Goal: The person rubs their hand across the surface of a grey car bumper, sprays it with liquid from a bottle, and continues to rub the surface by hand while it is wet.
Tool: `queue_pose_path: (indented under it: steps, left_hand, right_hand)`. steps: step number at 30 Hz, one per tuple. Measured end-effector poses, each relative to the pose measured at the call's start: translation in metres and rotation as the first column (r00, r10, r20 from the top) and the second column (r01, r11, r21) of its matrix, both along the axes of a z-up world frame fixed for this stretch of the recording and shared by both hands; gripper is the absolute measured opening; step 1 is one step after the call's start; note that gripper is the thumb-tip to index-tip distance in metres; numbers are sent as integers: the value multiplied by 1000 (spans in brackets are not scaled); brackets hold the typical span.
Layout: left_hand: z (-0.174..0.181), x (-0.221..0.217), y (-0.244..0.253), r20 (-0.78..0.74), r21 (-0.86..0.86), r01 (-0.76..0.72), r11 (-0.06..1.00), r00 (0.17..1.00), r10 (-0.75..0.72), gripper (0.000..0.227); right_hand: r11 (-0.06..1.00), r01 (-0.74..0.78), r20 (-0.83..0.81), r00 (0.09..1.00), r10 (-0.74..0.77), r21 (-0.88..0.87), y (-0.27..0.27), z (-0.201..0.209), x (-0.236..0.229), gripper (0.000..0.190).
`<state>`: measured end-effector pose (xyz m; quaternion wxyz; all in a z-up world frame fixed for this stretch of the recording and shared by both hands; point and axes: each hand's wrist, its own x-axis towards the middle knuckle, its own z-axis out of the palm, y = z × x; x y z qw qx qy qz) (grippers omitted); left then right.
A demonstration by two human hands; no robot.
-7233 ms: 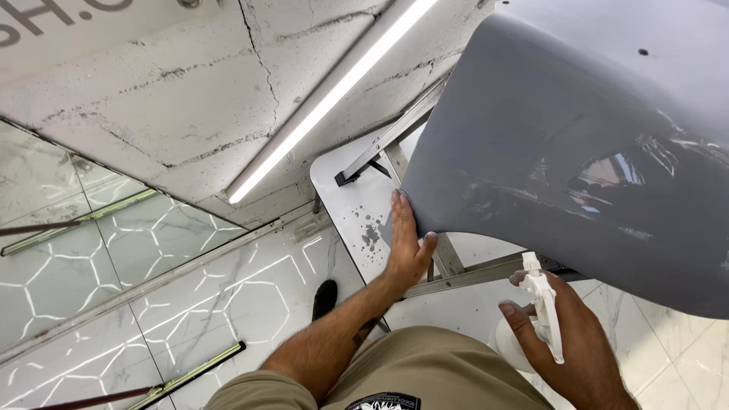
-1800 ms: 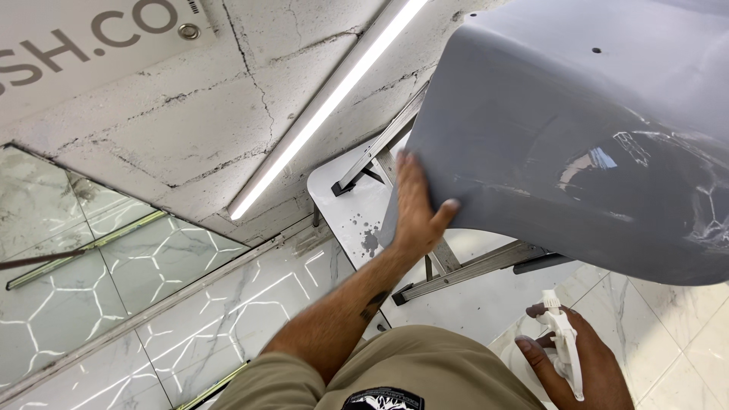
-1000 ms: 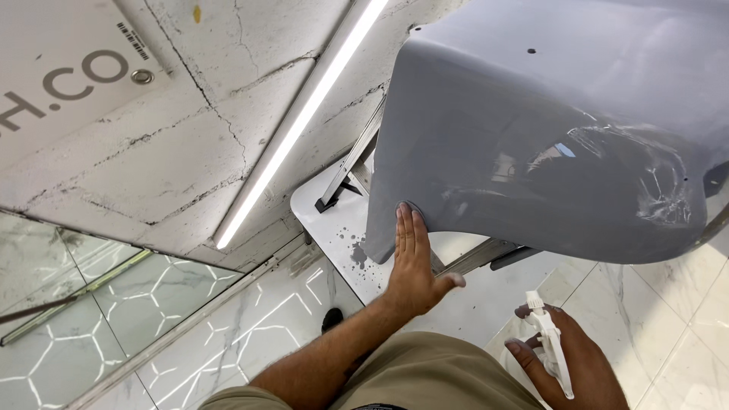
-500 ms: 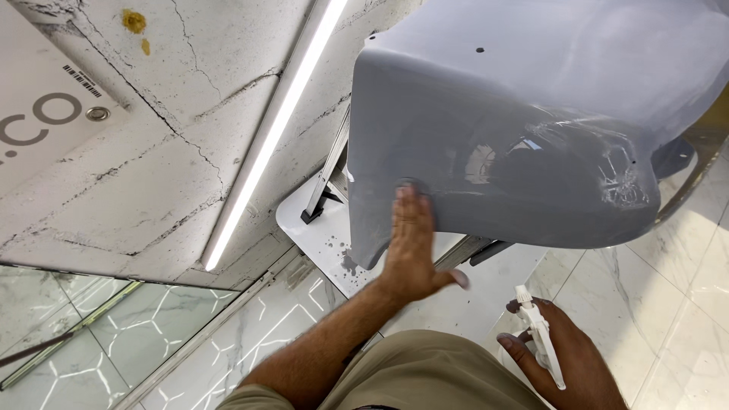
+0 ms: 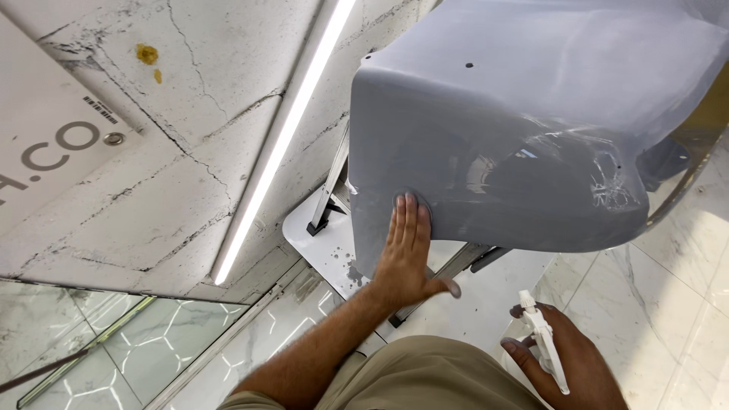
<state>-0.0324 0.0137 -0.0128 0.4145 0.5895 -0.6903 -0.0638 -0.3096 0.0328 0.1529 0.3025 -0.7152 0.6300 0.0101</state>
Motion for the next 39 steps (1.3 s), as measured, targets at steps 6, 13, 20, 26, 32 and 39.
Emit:
queue_pose_path:
  steps: [6,13,20,26,32,39]
  left_hand:
    - [82,42,-28,-122,123,-103,987,986,118,147]
    - [5,-5,-30,410,-351,256,901,907,-97,128]
    - [-8,51,-15,-46,-118,-139,983,990,134,129]
    - [14,-36,-27,362,-297,153,943,931,-37,140]
    - [171,-19,-48,810,242,-14,970,554,-194,136]
    - [63,56,-35,-260,-45,-199,979,949,180,130]
  right_hand:
    - [999,-44,41,998,45,-16,4,-5,1,50]
    - [998,28,119,993,-22,-49,8,-5,-7,50]
    - [994,94,73,993,-90,-52,12,-11,-21,48]
    - [989,69,129,990,-52,-131,16,-6,-26,50]
    - [972,234,195,955,-223,-34,27,20,-10,43]
    - [905,425,115,899,-423,7,31,18,-13,45]
